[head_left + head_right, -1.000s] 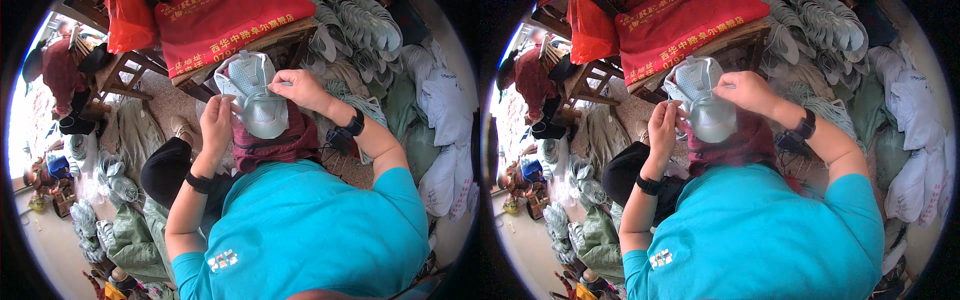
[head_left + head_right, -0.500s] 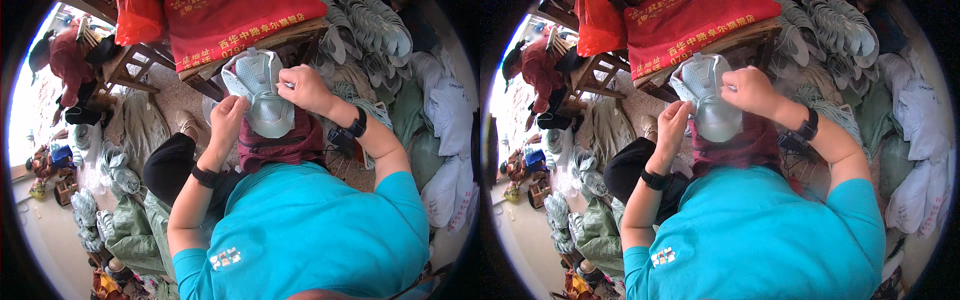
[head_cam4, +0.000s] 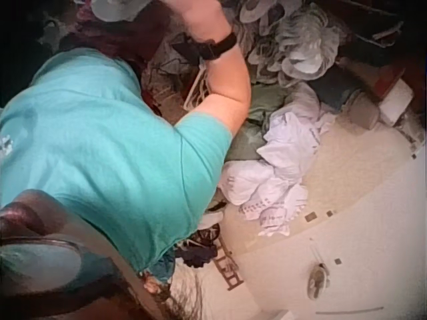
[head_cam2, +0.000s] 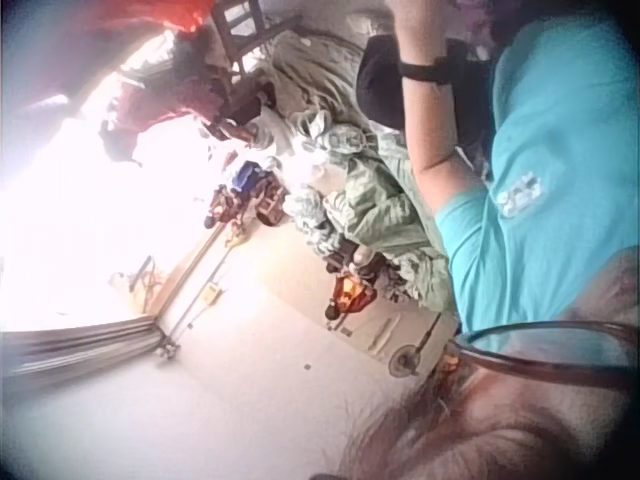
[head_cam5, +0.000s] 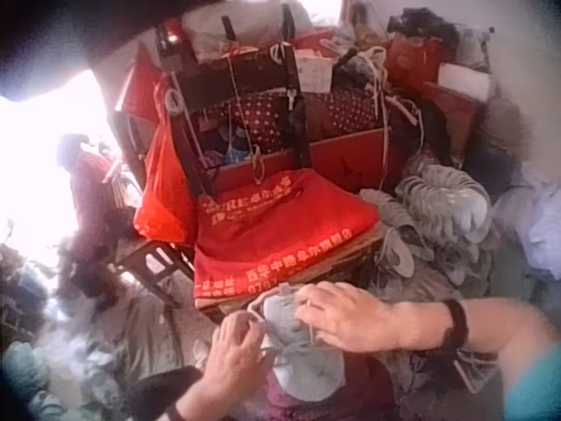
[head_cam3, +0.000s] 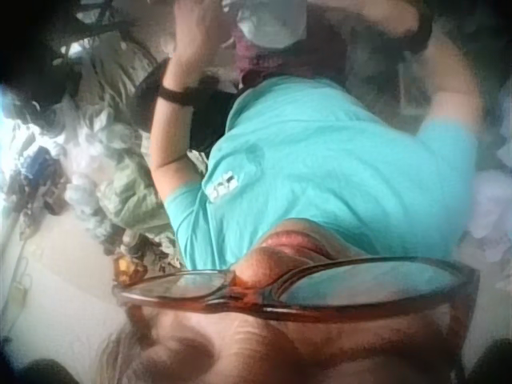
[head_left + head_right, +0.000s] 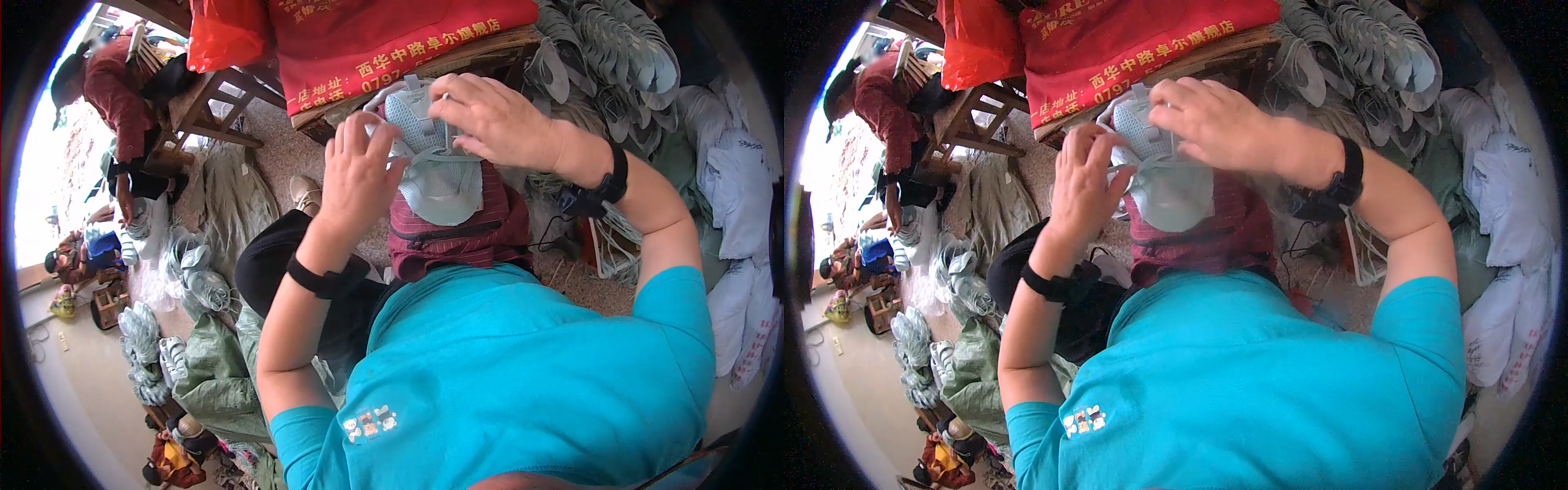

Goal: The person sits on the floor in a workshop environment and laces a light-colored sneaker. They pull the laces through the eyelets, tighten them, and adjust the fit by hand. The person handles a single shoe throughout the clip, working on the lacing system.

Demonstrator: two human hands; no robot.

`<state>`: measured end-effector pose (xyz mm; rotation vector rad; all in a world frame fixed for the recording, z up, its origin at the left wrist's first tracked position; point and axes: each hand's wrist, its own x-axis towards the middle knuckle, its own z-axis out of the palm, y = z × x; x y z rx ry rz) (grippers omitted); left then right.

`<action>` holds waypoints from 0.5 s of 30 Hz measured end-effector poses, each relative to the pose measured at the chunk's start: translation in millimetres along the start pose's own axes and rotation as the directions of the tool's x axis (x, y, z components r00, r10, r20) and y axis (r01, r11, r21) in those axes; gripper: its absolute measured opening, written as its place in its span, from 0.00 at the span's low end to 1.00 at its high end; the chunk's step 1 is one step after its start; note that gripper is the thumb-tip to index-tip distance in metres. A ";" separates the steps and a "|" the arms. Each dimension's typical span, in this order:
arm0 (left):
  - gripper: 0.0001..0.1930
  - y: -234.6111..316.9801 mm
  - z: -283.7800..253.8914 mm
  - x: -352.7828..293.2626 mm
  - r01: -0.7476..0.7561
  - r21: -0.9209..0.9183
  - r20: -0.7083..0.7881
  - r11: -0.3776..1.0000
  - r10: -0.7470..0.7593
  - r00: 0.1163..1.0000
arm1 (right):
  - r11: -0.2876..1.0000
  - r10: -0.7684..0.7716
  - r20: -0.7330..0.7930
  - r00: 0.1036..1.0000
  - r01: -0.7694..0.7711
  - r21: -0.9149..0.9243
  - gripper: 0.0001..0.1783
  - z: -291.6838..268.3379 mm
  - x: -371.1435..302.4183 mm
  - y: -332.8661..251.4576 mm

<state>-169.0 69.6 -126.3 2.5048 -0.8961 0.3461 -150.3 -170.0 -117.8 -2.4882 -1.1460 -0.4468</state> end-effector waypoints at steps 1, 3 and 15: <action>0.11 -0.7 -5.4 5.2 -0.047 -0.004 0.002 0.999 0.047 0.999 | 1.000 -0.027 0.083 0.996 0.026 0.016 0.17 0.4 2.1 2.9; 0.15 -11.7 -7.8 12.0 -0.073 -0.131 0.097 0.989 0.086 0.992 | 0.996 -0.081 0.245 0.966 0.071 0.049 0.20 0.8 7.6 13.4; 0.07 -29.9 22.9 -3.4 0.204 -0.464 0.090 0.862 -0.183 0.979 | 0.947 0.011 0.203 0.979 -0.075 0.312 0.10 15.1 -4.1 26.5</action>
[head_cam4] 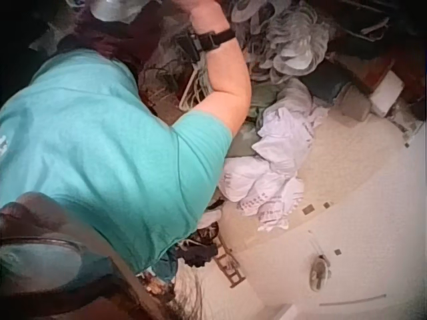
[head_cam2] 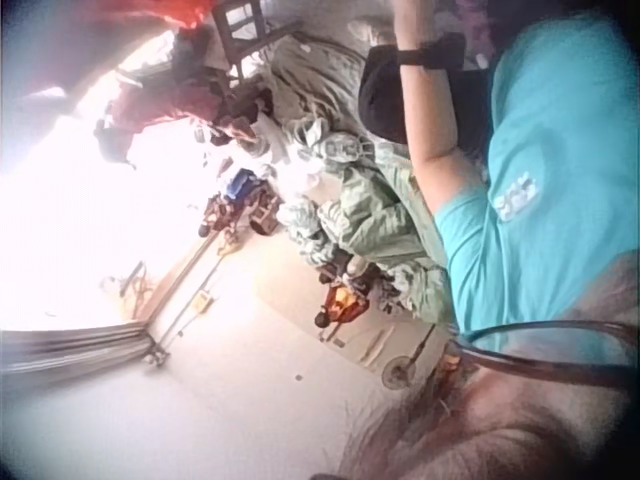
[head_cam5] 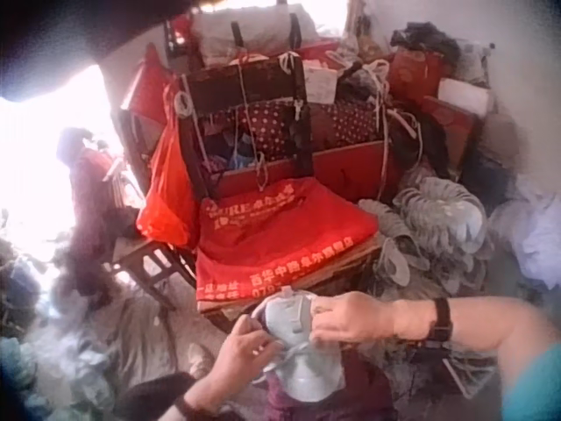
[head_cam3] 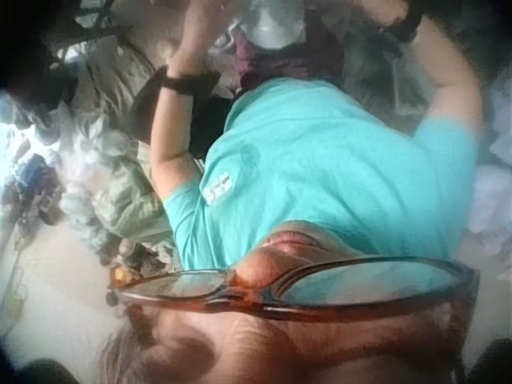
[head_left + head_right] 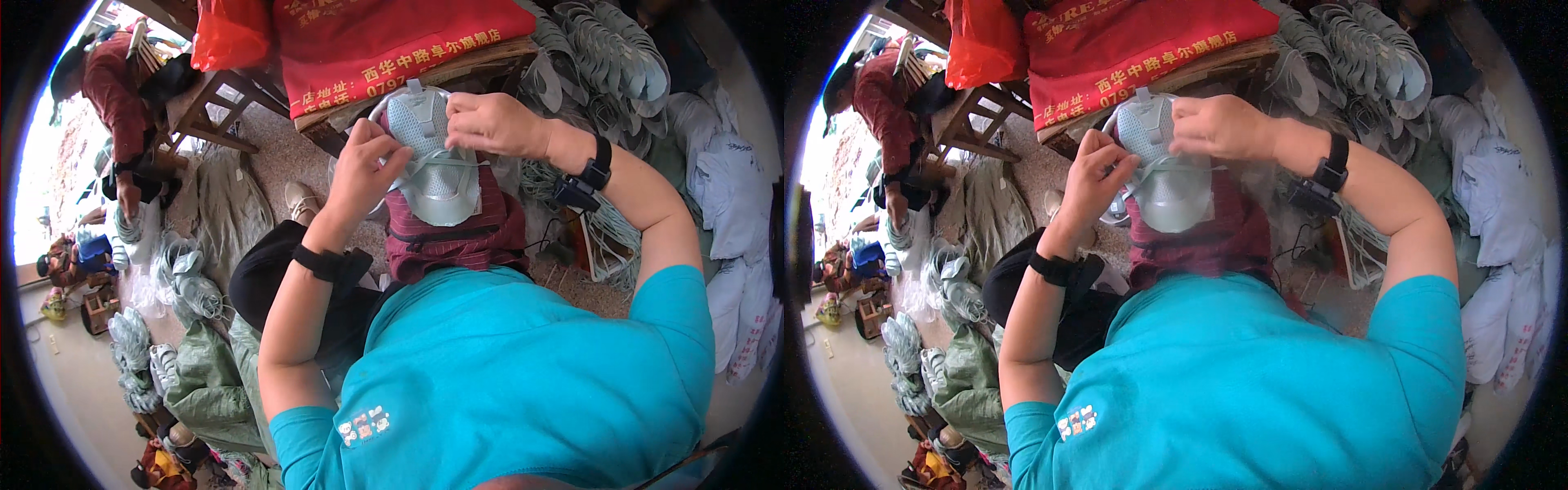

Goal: The person sits on the floor in a workshop environment and laces a light-colored sneaker. They pull the laces through the eyelets, tighten them, and adjust the fit by hand. The person handles a single shoe throughout the clip, working on the lacing system.

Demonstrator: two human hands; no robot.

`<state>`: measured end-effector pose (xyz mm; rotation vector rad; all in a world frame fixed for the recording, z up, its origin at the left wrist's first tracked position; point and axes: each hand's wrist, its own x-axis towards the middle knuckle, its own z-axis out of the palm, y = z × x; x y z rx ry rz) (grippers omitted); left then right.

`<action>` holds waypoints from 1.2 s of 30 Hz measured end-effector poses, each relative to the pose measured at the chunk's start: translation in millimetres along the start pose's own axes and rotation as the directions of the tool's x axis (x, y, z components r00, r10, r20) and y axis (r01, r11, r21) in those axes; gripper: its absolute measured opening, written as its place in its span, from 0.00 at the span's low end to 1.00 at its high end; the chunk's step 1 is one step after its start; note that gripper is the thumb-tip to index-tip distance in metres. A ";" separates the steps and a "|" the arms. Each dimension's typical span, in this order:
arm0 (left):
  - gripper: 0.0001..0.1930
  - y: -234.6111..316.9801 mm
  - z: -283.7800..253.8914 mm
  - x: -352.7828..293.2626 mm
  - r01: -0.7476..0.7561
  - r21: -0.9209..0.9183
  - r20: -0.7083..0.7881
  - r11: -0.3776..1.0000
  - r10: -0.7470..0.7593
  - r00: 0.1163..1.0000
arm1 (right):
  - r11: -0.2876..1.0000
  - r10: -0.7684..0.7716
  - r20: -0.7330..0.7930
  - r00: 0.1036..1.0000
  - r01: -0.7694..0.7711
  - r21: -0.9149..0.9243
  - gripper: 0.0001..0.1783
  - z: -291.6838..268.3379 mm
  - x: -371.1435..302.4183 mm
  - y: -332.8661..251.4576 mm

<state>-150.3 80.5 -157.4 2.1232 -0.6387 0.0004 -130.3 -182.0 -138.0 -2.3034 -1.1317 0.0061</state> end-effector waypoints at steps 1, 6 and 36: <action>0.08 -0.1 5.3 -2.3 0.017 -0.065 -0.044 0.998 -0.019 0.999 | 0.989 0.075 -0.003 0.997 -0.074 0.128 0.09 1.1 1.4 -2.0; 0.08 1.0 23.3 -8.1 0.081 -0.315 -0.192 0.946 -0.147 0.970 | 0.899 0.276 -0.060 0.959 -0.235 0.370 0.09 16.8 8.2 -14.5; 0.05 -57.4 -51.7 -3.6 0.088 -0.995 0.053 0.051 -0.477 0.877 | 0.283 0.692 -0.254 0.676 0.069 0.957 0.12 -60.8 32.3 -14.4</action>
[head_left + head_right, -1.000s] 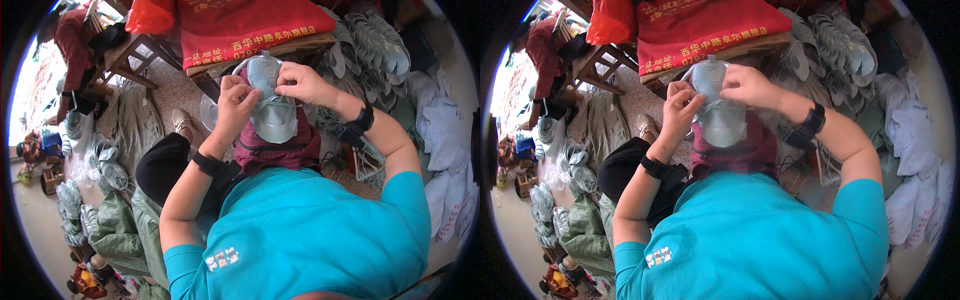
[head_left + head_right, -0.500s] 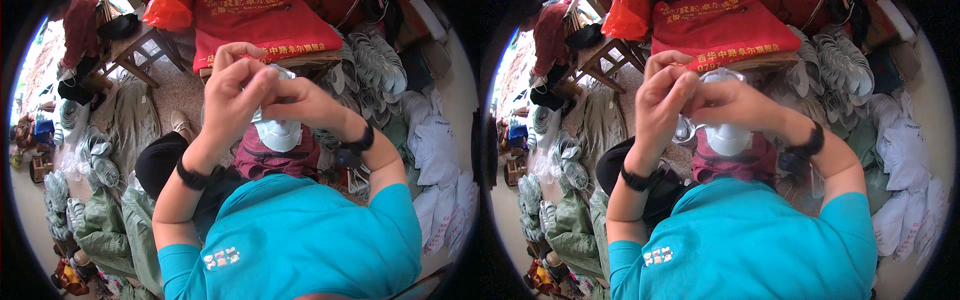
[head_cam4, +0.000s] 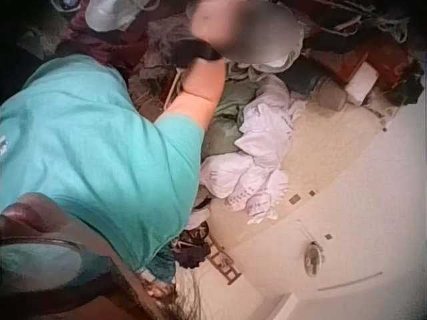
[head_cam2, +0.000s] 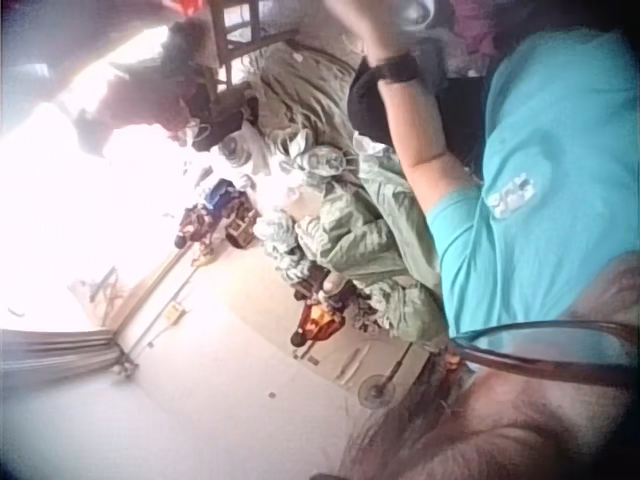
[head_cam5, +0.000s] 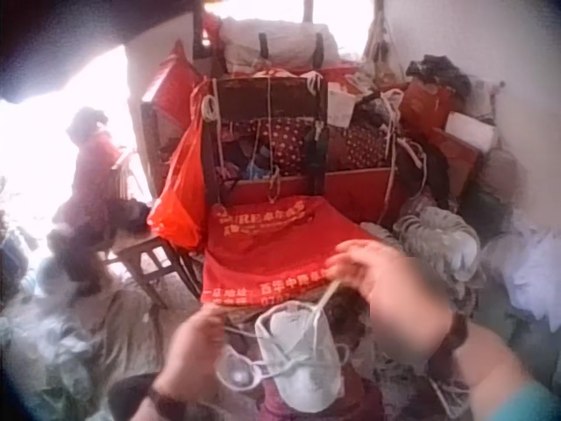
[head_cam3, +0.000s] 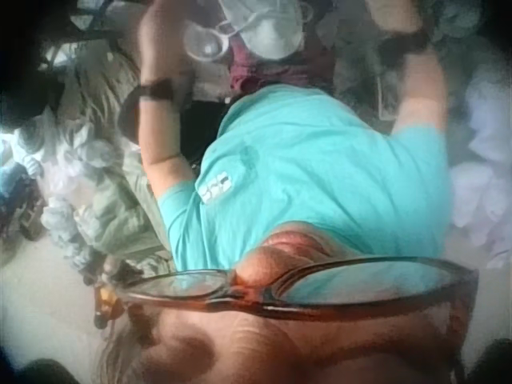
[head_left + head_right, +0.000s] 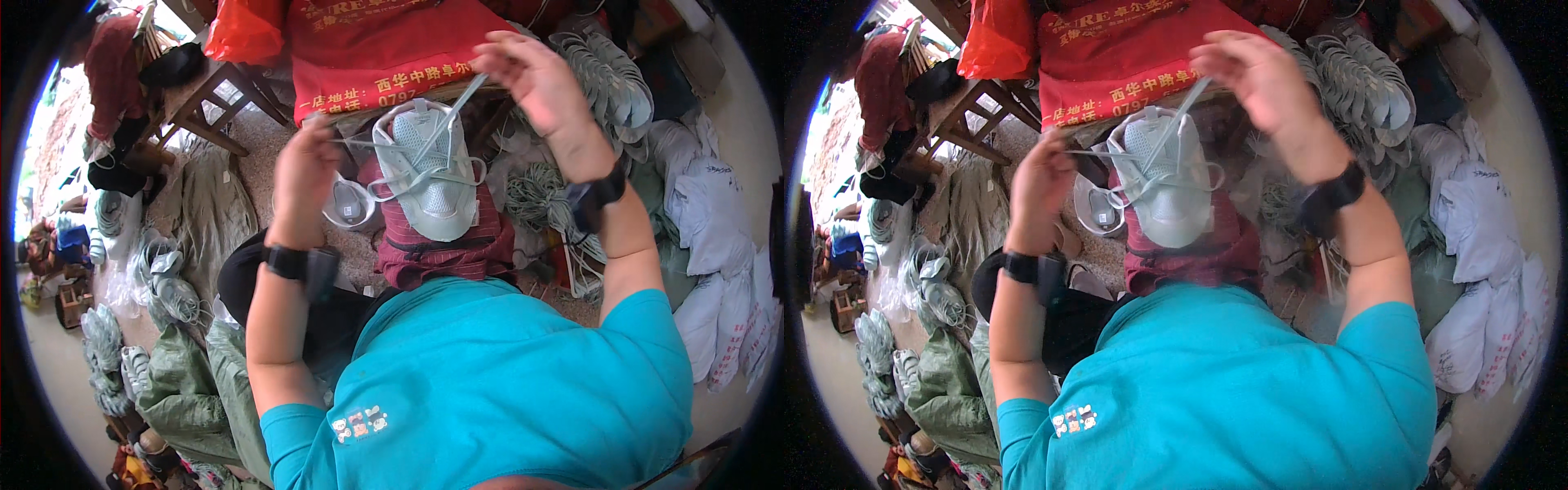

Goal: The person sits on the floor in a workshop environment and laces a light-colored sneaker. They pull the laces through the eyelets, tighten them, and adjust the fit by hand. The person handles a single shoe throughout the clip, working on the lacing system.

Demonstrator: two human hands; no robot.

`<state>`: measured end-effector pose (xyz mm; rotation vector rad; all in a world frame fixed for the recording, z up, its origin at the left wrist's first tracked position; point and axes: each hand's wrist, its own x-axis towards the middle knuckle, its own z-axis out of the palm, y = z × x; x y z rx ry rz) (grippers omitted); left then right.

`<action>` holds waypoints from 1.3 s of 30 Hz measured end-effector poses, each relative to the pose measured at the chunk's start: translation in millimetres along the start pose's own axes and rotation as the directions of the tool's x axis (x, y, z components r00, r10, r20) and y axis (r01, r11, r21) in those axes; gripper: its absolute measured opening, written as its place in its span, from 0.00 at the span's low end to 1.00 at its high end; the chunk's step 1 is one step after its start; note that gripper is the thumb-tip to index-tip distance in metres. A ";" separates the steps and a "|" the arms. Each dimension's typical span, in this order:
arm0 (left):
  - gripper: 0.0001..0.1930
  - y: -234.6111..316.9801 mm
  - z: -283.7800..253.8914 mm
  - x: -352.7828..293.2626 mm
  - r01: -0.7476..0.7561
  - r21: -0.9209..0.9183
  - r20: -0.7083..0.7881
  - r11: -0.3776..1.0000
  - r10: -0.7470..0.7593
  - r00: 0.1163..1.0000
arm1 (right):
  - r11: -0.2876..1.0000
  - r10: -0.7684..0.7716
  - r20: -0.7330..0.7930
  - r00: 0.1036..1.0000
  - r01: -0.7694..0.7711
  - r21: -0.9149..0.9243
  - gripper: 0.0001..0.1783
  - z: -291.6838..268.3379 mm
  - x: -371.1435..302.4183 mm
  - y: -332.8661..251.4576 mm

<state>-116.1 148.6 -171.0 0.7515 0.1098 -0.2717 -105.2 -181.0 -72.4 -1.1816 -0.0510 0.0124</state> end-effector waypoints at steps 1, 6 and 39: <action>0.02 20.2 -29.3 6.2 0.015 -0.108 -0.006 0.994 -0.016 1.000 | 0.994 -0.036 0.031 0.999 0.033 0.108 0.11 -51.2 17.2 -3.1; 0.08 100.9 -128.5 -15.0 -0.329 0.155 -0.302 0.932 0.362 0.882 | 0.686 -0.727 -0.473 0.497 0.525 -0.504 0.10 -185.2 29.9 -71.2; 0.13 -82.8 21.4 -32.9 -0.290 0.864 0.120 0.411 0.391 0.912 | 0.859 0.039 0.251 0.967 0.096 -0.503 0.06 -14.4 -26.9 40.2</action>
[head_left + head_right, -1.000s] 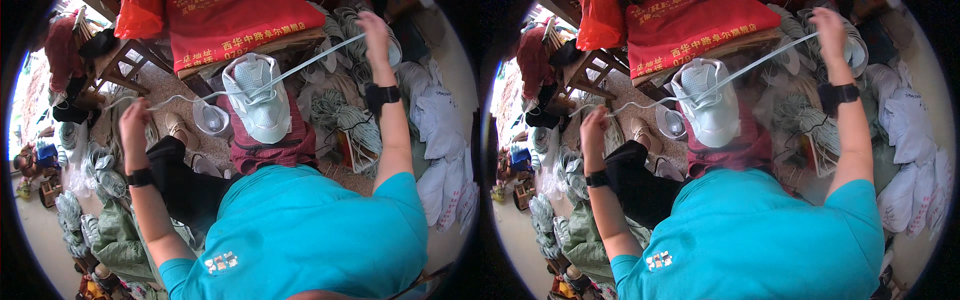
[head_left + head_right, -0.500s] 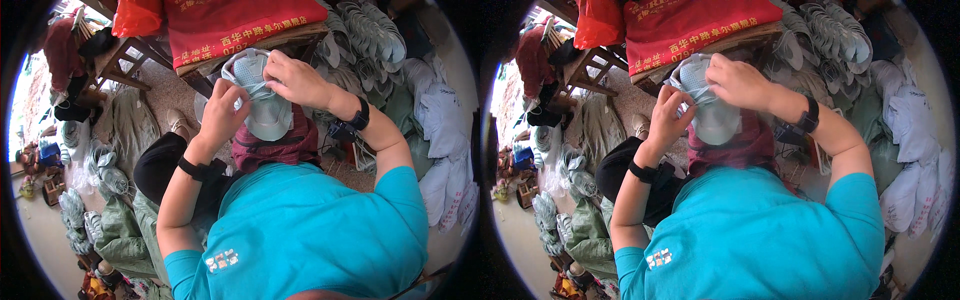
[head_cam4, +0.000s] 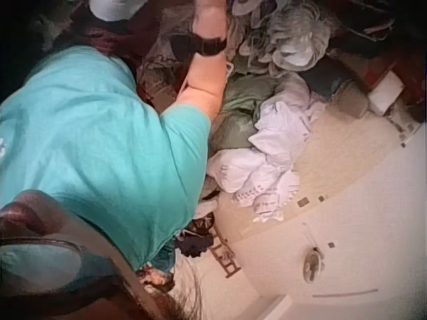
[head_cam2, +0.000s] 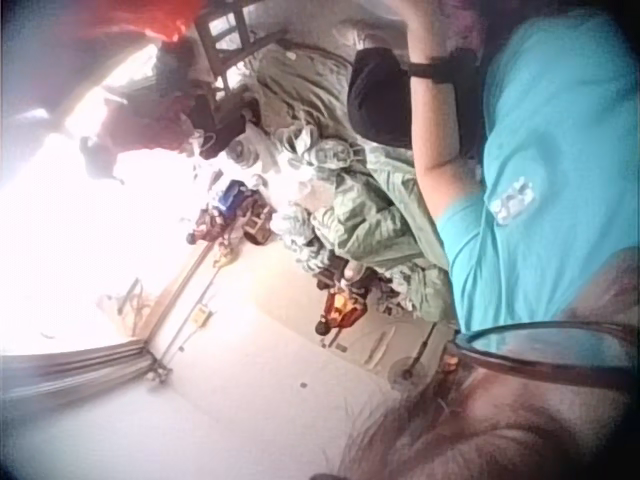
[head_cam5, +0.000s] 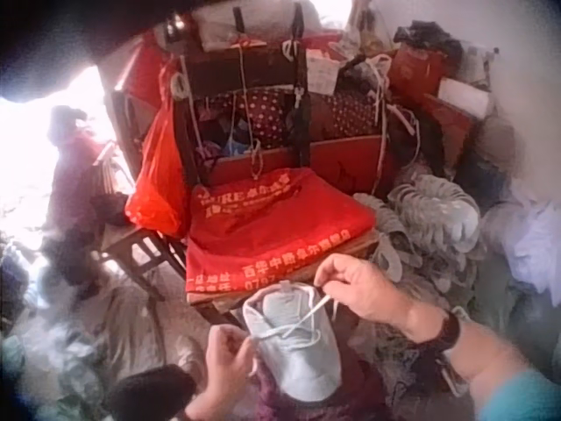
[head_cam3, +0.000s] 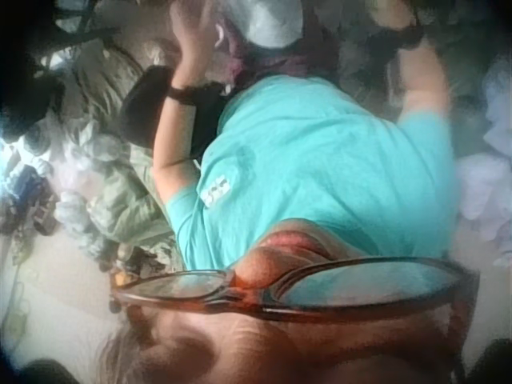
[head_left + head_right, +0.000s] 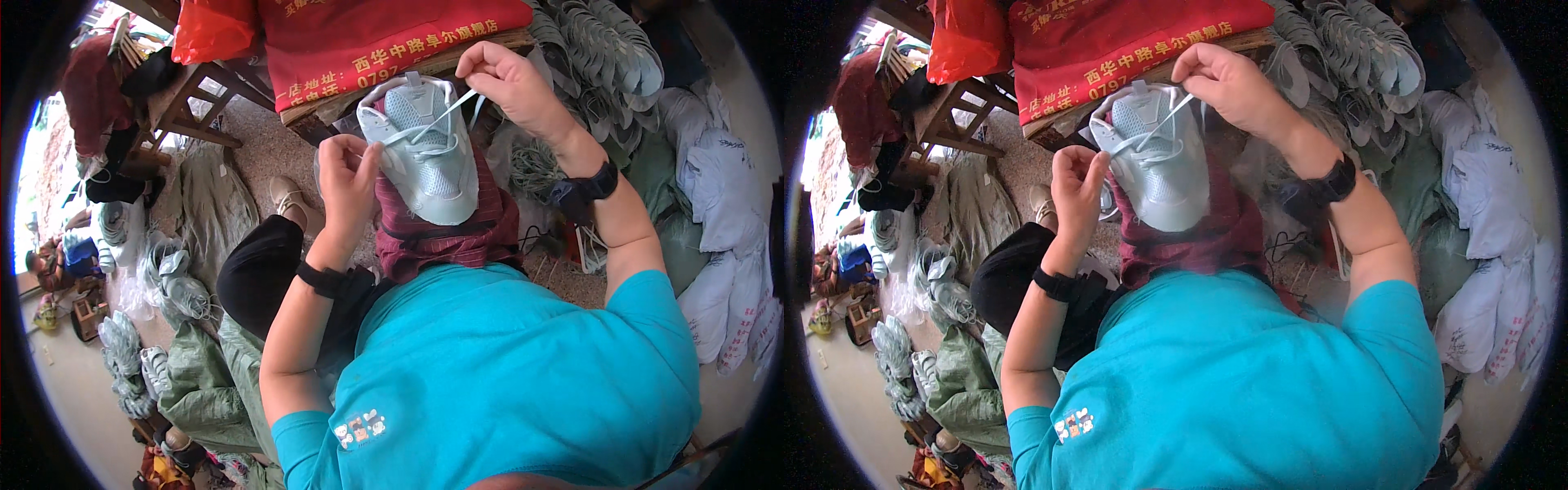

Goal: The person sits on the floor in a workshop environment and laces a light-colored sneaker. They pull the laces through the eyelets, tighten them, and adjust the fit by hand. The person handles a single shoe throughout the clip, working on the lacing system.

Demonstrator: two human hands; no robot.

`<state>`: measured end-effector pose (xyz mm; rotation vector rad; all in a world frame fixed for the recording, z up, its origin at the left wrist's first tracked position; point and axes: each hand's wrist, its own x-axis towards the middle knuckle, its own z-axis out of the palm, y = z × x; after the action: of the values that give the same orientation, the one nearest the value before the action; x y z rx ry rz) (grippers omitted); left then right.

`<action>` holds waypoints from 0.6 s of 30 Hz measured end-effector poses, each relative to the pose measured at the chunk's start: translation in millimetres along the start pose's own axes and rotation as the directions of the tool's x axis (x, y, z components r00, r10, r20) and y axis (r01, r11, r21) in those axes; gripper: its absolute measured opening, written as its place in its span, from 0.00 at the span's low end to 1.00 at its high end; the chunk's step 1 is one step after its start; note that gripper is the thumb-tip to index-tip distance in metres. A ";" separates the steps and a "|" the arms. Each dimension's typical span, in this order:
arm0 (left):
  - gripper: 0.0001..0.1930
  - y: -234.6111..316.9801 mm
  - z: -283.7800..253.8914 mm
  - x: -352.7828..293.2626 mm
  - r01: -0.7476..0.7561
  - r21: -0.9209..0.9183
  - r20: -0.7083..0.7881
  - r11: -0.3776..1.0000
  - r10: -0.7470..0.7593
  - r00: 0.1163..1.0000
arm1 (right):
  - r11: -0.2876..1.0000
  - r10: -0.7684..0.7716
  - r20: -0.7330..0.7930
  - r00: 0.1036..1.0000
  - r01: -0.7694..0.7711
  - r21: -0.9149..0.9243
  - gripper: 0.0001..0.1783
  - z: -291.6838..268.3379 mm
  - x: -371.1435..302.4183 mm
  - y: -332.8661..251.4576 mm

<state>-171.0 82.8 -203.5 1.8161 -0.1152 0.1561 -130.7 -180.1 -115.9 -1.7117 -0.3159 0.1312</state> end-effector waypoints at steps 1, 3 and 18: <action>0.13 2.9 -3.1 -0.6 -0.002 0.014 0.004 1.000 0.002 1.000 | 0.952 -0.127 -0.042 0.991 0.110 -0.287 0.06 -1.1 -3.1 2.2; 0.15 9.7 -8.9 -0.5 -0.073 0.137 0.058 0.988 0.065 0.996 | 0.592 -0.383 -0.005 0.924 0.242 -0.769 0.07 3.0 -10.1 4.4; 0.05 36.8 -17.2 1.6 0.497 -0.494 0.402 0.714 -0.319 0.858 | 0.949 0.096 0.308 0.946 0.006 -0.314 0.10 31.9 -13.7 15.3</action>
<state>-176.2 90.3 -163.9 1.1843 0.0437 -0.4365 -150.2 -155.7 -137.5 -2.0130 -0.5620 0.4164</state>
